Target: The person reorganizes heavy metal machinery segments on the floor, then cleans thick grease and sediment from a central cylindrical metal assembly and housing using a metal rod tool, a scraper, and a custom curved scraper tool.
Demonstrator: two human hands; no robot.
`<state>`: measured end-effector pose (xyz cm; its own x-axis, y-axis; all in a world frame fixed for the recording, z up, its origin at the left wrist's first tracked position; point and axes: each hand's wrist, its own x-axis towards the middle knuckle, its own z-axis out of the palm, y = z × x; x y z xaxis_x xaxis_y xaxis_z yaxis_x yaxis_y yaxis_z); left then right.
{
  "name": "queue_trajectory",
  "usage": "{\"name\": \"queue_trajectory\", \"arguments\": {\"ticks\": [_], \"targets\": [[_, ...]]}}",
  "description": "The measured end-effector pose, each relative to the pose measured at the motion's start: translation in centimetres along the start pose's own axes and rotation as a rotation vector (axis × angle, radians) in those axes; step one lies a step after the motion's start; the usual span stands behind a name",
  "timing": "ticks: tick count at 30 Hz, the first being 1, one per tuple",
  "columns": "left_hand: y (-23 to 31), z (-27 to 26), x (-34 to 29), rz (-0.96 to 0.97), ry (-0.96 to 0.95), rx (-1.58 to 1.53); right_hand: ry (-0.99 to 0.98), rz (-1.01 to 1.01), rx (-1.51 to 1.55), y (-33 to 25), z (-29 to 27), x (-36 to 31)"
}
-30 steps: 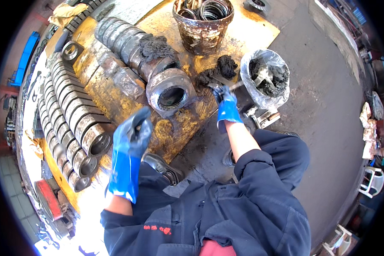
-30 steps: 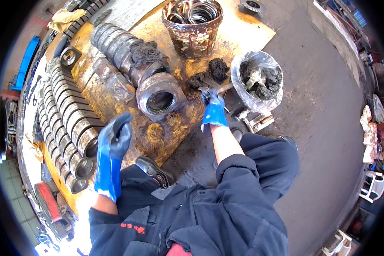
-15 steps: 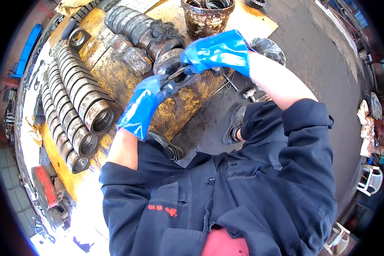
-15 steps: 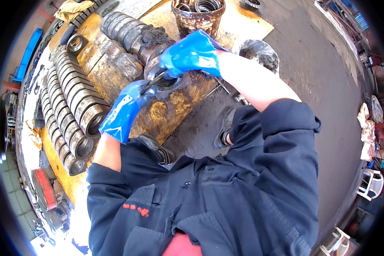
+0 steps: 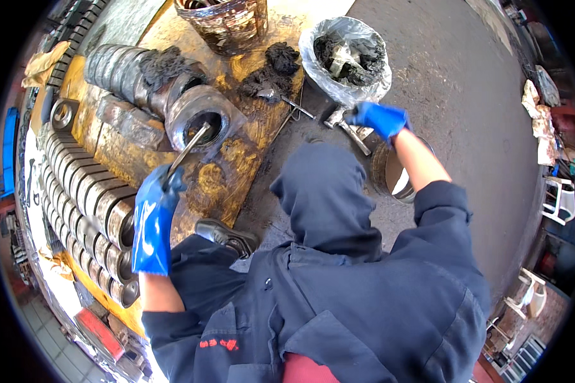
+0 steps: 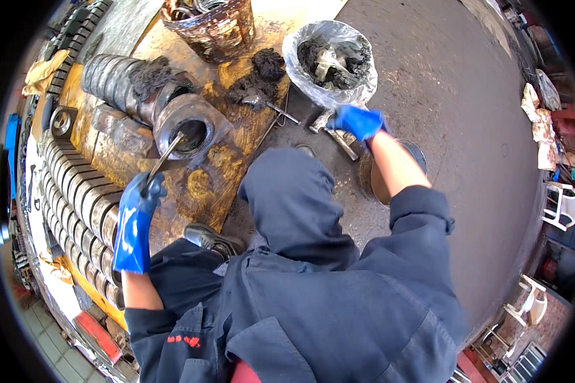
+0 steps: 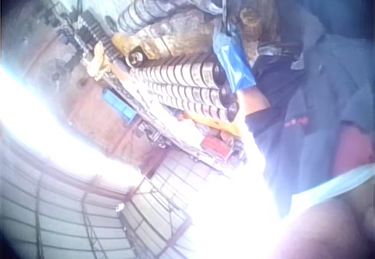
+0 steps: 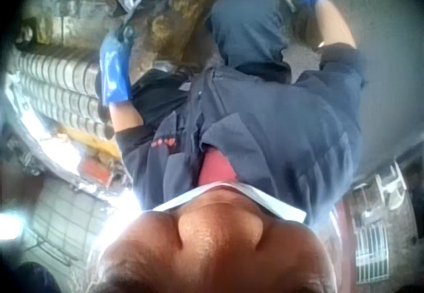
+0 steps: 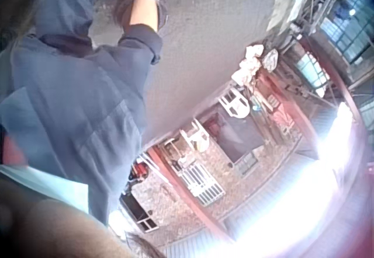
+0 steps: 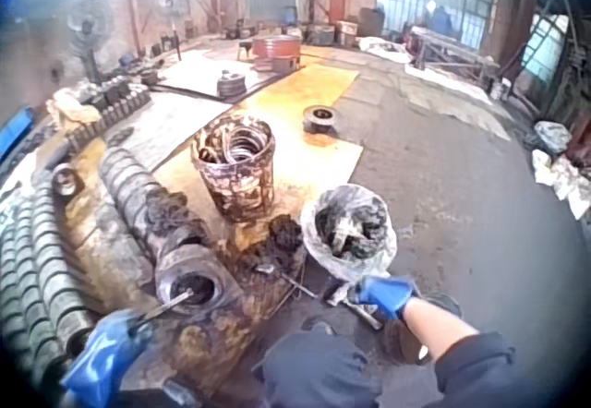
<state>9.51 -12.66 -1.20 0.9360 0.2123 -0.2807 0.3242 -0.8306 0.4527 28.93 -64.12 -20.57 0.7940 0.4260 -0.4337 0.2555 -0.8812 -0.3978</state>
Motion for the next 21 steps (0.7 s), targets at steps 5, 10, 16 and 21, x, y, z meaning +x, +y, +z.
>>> {"name": "queue_trajectory", "arguments": {"ticks": [5, 10, 16, 21], "targets": [[-2.7, 1.0, 0.6, -0.145, -0.103, -0.293, 0.073, 0.539, 0.009, 1.7, 10.5, -0.3], [-4.5, 2.0, 2.6, -0.010, -0.086, -0.355, 0.020, 0.848, -0.067, 5.4, 15.3, 4.1], [-4.1, 1.3, 1.9, -0.052, 0.008, -0.471, -0.257, 0.655, -0.261, 2.7, 12.5, 4.9], [-5.4, 0.5, 2.7, 0.023, 0.025, -0.363, 0.053, 0.601, -0.027, 0.0, 9.7, 1.6]]}}
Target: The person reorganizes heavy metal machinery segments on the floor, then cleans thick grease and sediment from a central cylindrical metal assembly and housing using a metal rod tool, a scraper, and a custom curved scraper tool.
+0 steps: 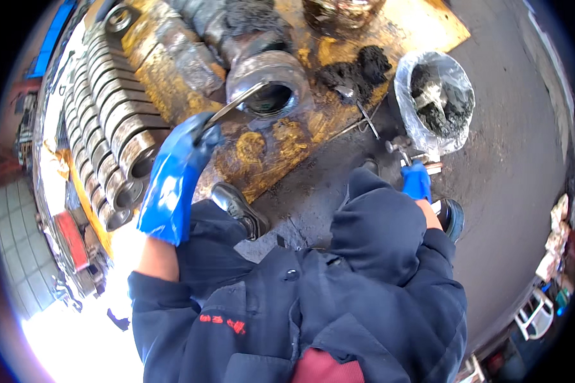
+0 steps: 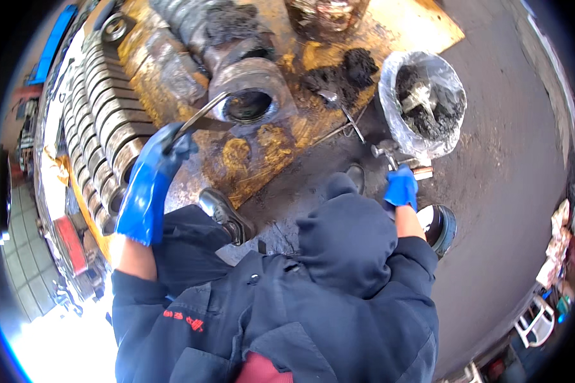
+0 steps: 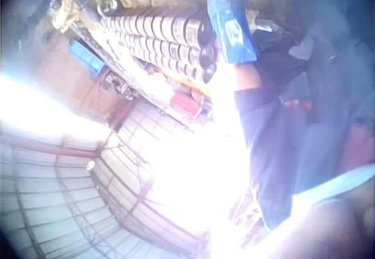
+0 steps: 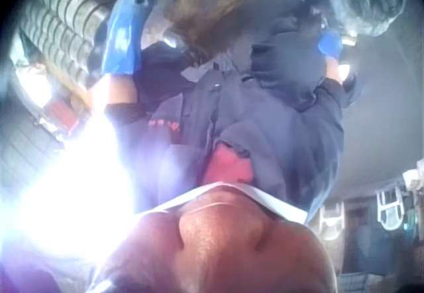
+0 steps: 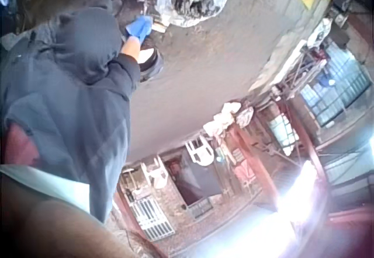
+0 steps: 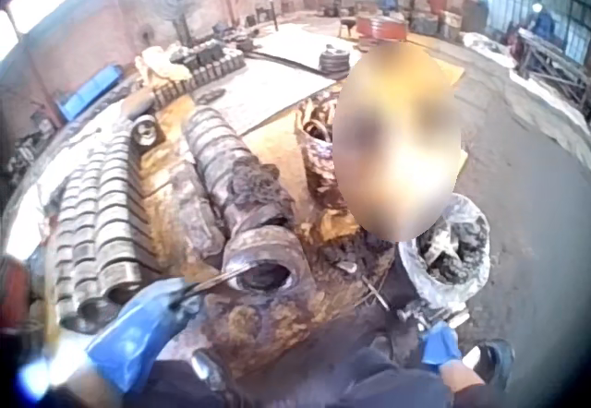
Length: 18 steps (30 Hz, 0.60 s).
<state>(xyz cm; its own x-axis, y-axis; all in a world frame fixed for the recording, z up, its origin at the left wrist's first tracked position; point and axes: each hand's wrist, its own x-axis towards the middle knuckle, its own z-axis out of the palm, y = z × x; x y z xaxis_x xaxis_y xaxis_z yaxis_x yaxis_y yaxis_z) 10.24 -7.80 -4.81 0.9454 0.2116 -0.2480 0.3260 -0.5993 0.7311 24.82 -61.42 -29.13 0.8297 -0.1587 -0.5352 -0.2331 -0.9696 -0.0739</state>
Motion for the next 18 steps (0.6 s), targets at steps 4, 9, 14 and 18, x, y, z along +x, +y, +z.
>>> {"name": "queue_trajectory", "arguments": {"ticks": [4, 9, 14, 18], "targets": [[2.2, -0.8, -0.8, 0.136, 0.128, 0.278, -0.117, -0.169, 0.368, 0.0, -7.4, -4.4], [1.4, -0.9, -0.3, 0.127, 0.190, 0.366, -0.175, -0.374, 0.735, -4.3, -19.4, -9.0], [1.2, -0.6, 1.2, 0.146, 0.195, 0.395, -0.180, -0.741, 1.128, -12.9, -30.6, -19.9], [1.8, 0.2, 1.4, 0.308, 0.165, 0.267, -0.492, -1.110, 1.356, -19.4, -30.6, -23.8]]}}
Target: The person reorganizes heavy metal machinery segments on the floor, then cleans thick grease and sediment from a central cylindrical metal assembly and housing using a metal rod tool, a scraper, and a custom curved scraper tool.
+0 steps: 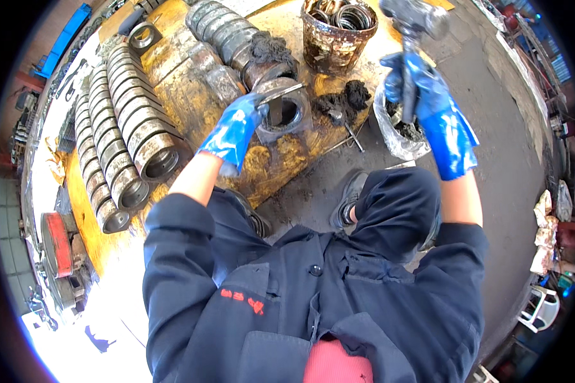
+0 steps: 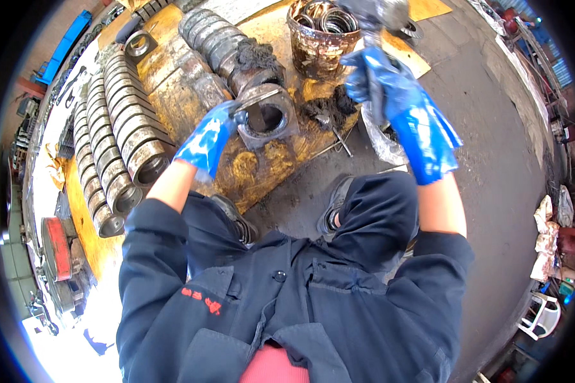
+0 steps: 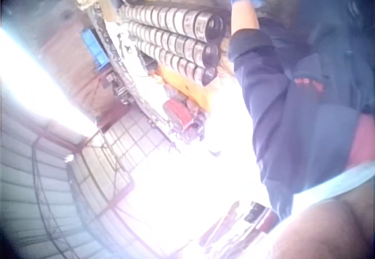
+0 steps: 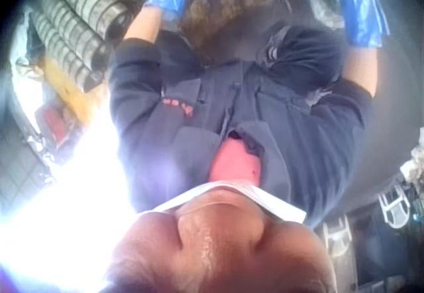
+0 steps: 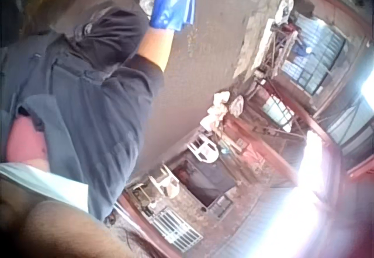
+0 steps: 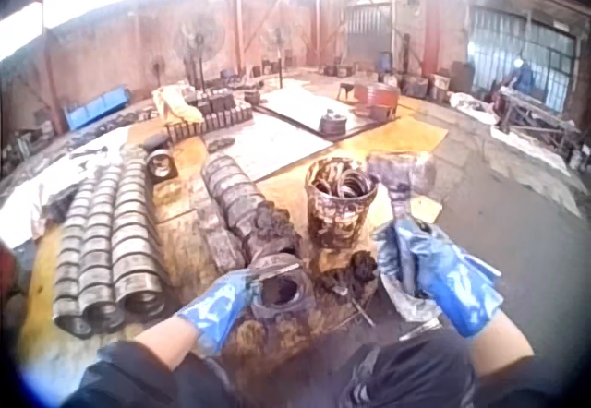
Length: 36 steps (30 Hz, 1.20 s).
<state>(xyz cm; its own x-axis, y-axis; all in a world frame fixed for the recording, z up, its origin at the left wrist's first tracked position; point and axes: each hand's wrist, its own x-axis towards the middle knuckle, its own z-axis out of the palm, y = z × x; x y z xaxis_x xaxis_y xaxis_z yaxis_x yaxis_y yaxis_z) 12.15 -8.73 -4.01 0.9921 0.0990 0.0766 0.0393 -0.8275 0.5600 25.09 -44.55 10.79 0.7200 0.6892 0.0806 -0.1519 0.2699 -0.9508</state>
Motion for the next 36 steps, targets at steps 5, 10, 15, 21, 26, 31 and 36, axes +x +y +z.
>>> {"name": "queue_trajectory", "arguments": {"ticks": [5, 10, 15, 21, 26, 31, 36], "targets": [[0.2, 2.5, 1.8, -0.030, -0.062, 0.017, 0.165, 0.061, -0.197, 6.8, 4.3, 0.7], [-0.6, 4.1, 2.7, -0.031, -0.133, 0.026, 0.172, 0.347, -0.188, 11.5, 4.5, -0.3], [-0.1, 4.2, 3.2, -0.187, -0.275, 0.107, 0.187, 0.395, -0.211, 12.0, 4.2, 0.4], [-3.8, 6.1, 3.2, -0.113, -0.169, -0.047, 0.167, 0.369, -0.261, 11.7, 3.7, 0.7], [-4.1, 6.5, 2.9, -0.070, -0.215, 0.039, 0.167, 0.364, -0.339, 11.0, 4.2, 0.6], [-2.1, 5.9, 2.4, -0.196, -0.435, 0.310, 0.111, 0.286, -0.365, 11.9, 4.7, 0.4], [2.7, 5.8, 2.8, -0.339, -0.641, 0.522, 0.099, 0.566, -0.329, 17.0, 5.3, -1.7]]}}
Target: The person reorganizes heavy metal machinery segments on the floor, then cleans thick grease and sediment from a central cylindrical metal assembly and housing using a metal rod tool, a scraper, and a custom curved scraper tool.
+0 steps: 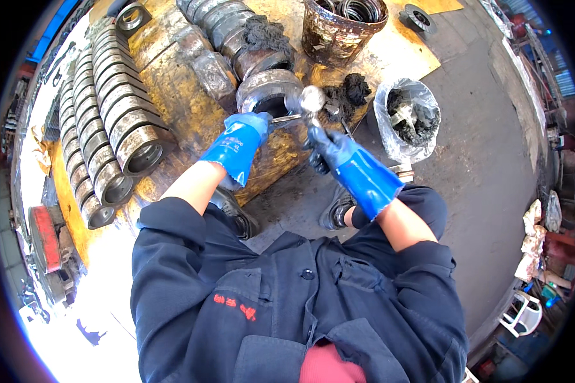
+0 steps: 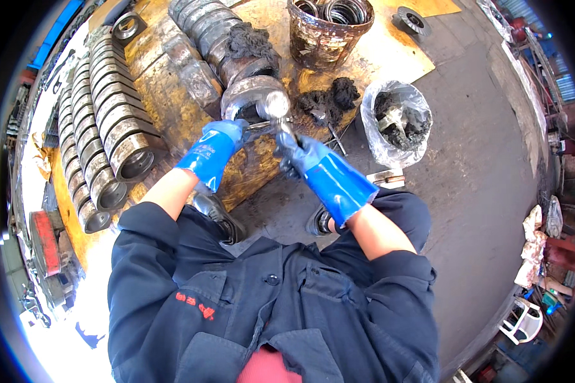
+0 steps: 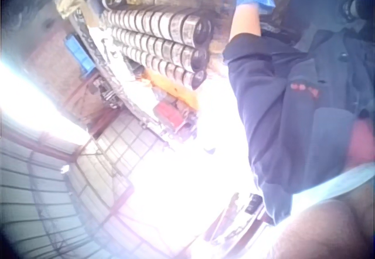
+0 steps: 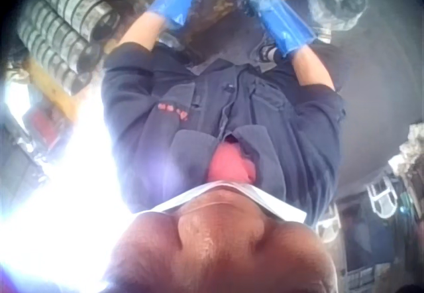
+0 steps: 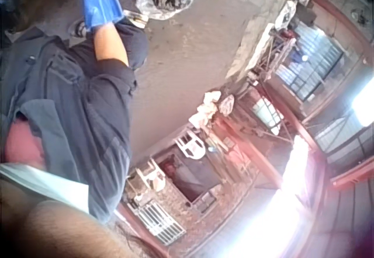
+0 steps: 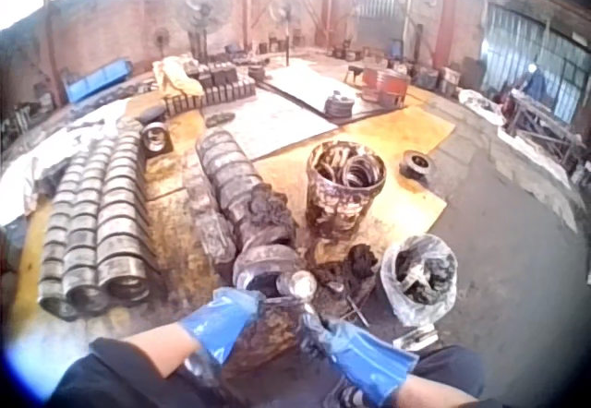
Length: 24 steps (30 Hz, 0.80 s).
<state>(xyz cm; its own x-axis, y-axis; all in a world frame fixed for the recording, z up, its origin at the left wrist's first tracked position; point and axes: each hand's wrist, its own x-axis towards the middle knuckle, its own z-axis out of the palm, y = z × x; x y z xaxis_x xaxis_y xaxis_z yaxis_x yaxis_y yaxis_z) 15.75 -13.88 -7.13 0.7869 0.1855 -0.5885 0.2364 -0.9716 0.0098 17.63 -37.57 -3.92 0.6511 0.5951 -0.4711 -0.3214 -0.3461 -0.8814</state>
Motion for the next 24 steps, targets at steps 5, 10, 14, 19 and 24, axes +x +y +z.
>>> {"name": "queue_trajectory", "arguments": {"ticks": [5, 10, 14, 19, 24], "targets": [[-2.2, 3.4, 1.4, -0.036, 0.033, -0.070, 0.020, -0.098, -0.240, -2.2, 2.4, -2.2], [-2.0, 4.1, 0.0, 0.052, -0.042, -0.006, 0.005, -0.317, 0.139, -0.6, 5.8, -3.7], [0.1, 6.8, -2.1, 0.122, -0.099, 0.031, 0.042, -0.184, 0.054, 3.4, 4.9, -3.1], [-0.3, 6.3, -1.4, 0.035, -0.052, -0.025, 0.135, -0.080, 0.168, 5.3, 4.2, -2.1], [-0.1, 5.9, -0.9, 0.010, -0.005, 0.024, 0.225, 0.029, 0.278, 8.1, 3.4, -1.3]]}}
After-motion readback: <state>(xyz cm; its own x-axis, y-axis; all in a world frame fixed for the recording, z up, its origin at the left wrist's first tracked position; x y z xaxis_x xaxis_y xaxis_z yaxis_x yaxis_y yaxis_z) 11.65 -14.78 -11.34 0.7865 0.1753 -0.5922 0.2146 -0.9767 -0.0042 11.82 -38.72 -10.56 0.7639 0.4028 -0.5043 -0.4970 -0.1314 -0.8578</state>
